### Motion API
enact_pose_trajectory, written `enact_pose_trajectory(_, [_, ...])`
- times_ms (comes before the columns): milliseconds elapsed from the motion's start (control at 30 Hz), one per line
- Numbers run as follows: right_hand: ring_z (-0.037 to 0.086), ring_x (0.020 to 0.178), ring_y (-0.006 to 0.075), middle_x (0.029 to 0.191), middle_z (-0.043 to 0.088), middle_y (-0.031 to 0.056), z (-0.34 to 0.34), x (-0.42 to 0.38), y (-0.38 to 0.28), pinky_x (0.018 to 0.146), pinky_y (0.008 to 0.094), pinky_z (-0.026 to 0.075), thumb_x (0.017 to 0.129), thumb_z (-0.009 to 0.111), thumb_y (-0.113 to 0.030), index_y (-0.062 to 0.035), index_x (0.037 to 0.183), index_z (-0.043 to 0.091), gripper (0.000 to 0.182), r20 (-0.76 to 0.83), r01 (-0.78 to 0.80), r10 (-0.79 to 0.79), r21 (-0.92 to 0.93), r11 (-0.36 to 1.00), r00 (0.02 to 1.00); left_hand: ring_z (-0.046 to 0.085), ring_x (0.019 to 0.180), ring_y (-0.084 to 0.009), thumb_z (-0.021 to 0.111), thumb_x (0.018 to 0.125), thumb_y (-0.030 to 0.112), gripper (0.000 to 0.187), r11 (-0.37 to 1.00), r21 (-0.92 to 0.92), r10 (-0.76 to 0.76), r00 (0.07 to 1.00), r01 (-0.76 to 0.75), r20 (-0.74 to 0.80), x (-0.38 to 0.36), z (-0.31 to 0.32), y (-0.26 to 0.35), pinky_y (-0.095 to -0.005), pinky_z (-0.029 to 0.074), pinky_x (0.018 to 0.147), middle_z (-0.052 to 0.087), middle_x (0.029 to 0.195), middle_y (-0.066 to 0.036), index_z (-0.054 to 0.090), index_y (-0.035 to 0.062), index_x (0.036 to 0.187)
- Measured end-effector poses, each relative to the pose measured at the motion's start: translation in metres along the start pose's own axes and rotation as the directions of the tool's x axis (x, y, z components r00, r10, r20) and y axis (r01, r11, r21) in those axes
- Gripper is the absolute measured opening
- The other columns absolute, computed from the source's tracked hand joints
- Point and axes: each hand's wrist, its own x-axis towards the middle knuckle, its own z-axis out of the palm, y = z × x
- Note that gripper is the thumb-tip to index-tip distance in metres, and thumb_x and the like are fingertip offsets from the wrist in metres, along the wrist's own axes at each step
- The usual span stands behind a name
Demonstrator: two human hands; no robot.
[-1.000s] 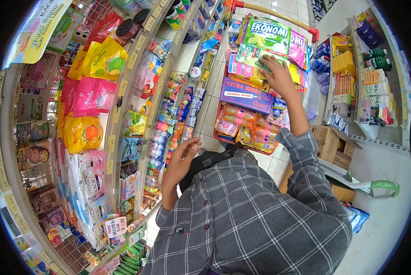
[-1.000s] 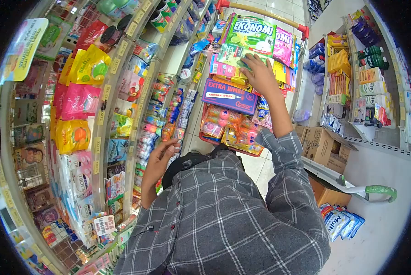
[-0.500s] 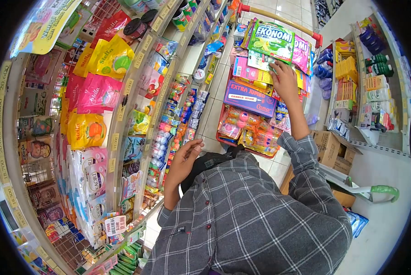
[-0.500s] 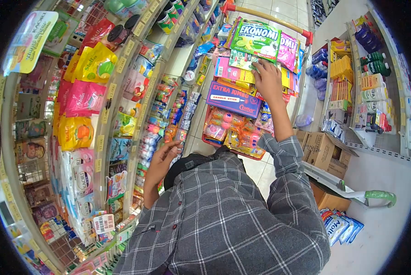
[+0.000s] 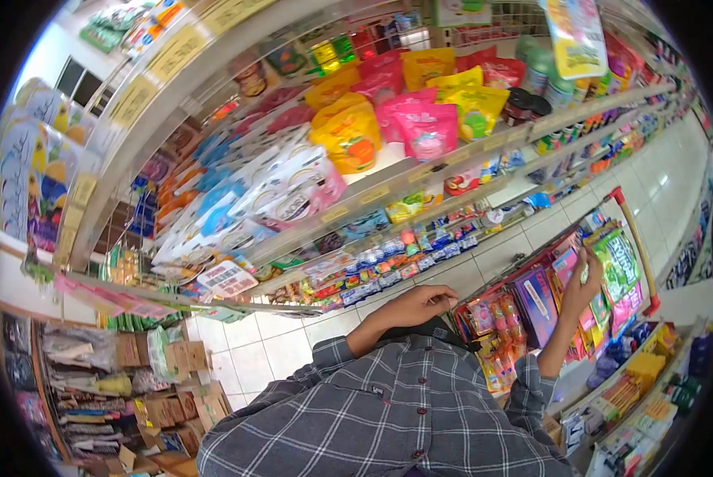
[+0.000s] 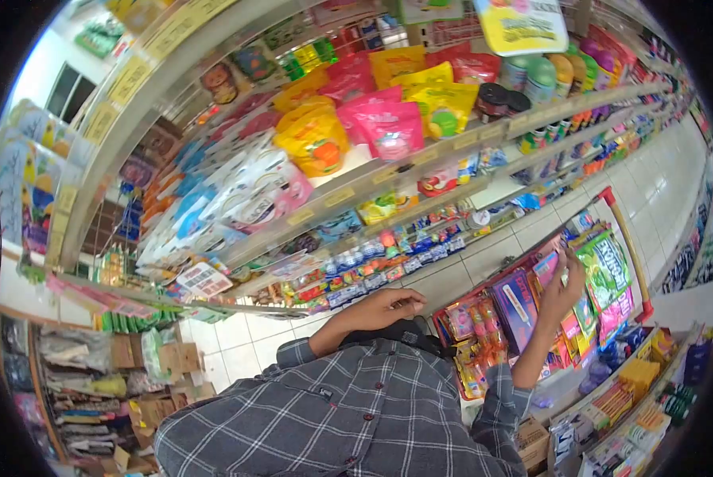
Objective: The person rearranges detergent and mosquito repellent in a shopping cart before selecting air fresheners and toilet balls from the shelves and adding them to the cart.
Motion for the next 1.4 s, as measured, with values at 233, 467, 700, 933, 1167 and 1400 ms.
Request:
enact_pose_trajectory(233, [0.064, 0.085, 0.0239, 0.092, 0.067, 0.0131, 0.112, 0.088, -0.264, 0.077, 0.0314, 0.048, 0.089, 0.065, -0.012, 0.0019, 0.101, 0.064, 0.019, 0.155, 0.237, -0.487, 0.724, 0.648, 0.859, 0.063, 0.1, -0.0178, 0.051, 0.1, 0.025, 0.034, 0.999, -0.028, 0.018, 0.996, -0.021, -0.092, -0.037, -0.016, -0.014, -0.0306, 0.048, 0.088, 0.066, 0.108, -0.01, 0.058, -0.0009, 0.121])
enact_pose_trajectory(467, [0.066, 0.092, 0.024, 0.099, 0.067, 0.0139, 0.313, 0.189, -0.423, 0.082, 0.0358, 0.052, 0.088, 0.064, -0.017, 0.0011, 0.108, 0.064, 0.027, 0.061, 0.476, -0.692, 0.682, 0.555, 0.719, 0.064, 0.096, -0.0163, 0.048, 0.101, 0.026, 0.034, 0.997, -0.069, 0.014, 0.937, -0.041, -0.349, -0.12, -0.029, 0.006, -0.0299, 0.048, 0.088, 0.069, 0.096, -0.01, 0.063, -0.0004, 0.116])
enact_pose_trajectory(700, [0.064, 0.094, 0.0237, 0.102, 0.067, 0.0132, 0.375, 0.212, -0.464, 0.083, 0.0357, 0.051, 0.089, 0.063, -0.02, -0.0002, 0.11, 0.062, 0.029, 0.25, 0.389, -0.613, 0.583, 0.714, 0.75, 0.062, 0.085, -0.0133, 0.047, 0.102, 0.025, 0.034, 0.961, -0.274, -0.215, 0.665, 0.016, -0.715, -0.202, -0.009, -0.032, -0.0272, 0.048, 0.083, 0.067, 0.087, -0.007, 0.063, -0.0012, 0.116])
enact_pose_trajectory(933, [0.063, 0.096, 0.0235, 0.104, 0.066, 0.0126, 0.367, 0.213, -0.469, 0.084, 0.0356, 0.05, 0.09, 0.062, -0.023, -0.0016, 0.112, 0.061, 0.031, 0.287, 0.285, -0.584, 0.66, 0.695, 0.759, 0.062, 0.088, -0.014, 0.049, 0.101, 0.024, 0.034, 0.922, -0.377, -0.286, 0.495, -0.091, -0.821, -0.21, 0.003, -0.081, -0.0266, 0.047, 0.083, 0.067, 0.092, -0.009, 0.06, -0.0019, 0.12])
enact_pose_trajectory(1167, [0.062, 0.097, 0.0232, 0.106, 0.065, 0.0119, 0.358, 0.218, -0.465, 0.085, 0.0355, 0.049, 0.09, 0.061, -0.025, -0.0029, 0.115, 0.06, 0.033, 0.315, 0.178, -0.564, 0.737, 0.653, 0.764, 0.061, 0.09, -0.0153, 0.054, 0.099, 0.021, 0.033, 0.97, -0.241, -0.189, 0.557, -0.022, -0.809, -0.185, -0.012, -0.068, -0.0283, 0.047, 0.084, 0.067, 0.096, -0.009, 0.058, -0.0019, 0.121])
enact_pose_trajectory(1400, [0.061, 0.099, 0.0229, 0.109, 0.064, 0.0112, 0.349, 0.222, -0.468, 0.086, 0.0354, 0.049, 0.091, 0.06, -0.028, -0.0043, 0.117, 0.059, 0.036, 0.356, 0.071, -0.549, 0.79, 0.609, 0.756, 0.061, 0.094, -0.0169, 0.056, 0.098, 0.023, 0.032, 0.994, -0.077, -0.106, 0.669, 0.073, -0.735, -0.164, -0.009, -0.039, -0.0303, 0.047, 0.085, 0.067, 0.103, -0.01, 0.059, 0.002, 0.122])
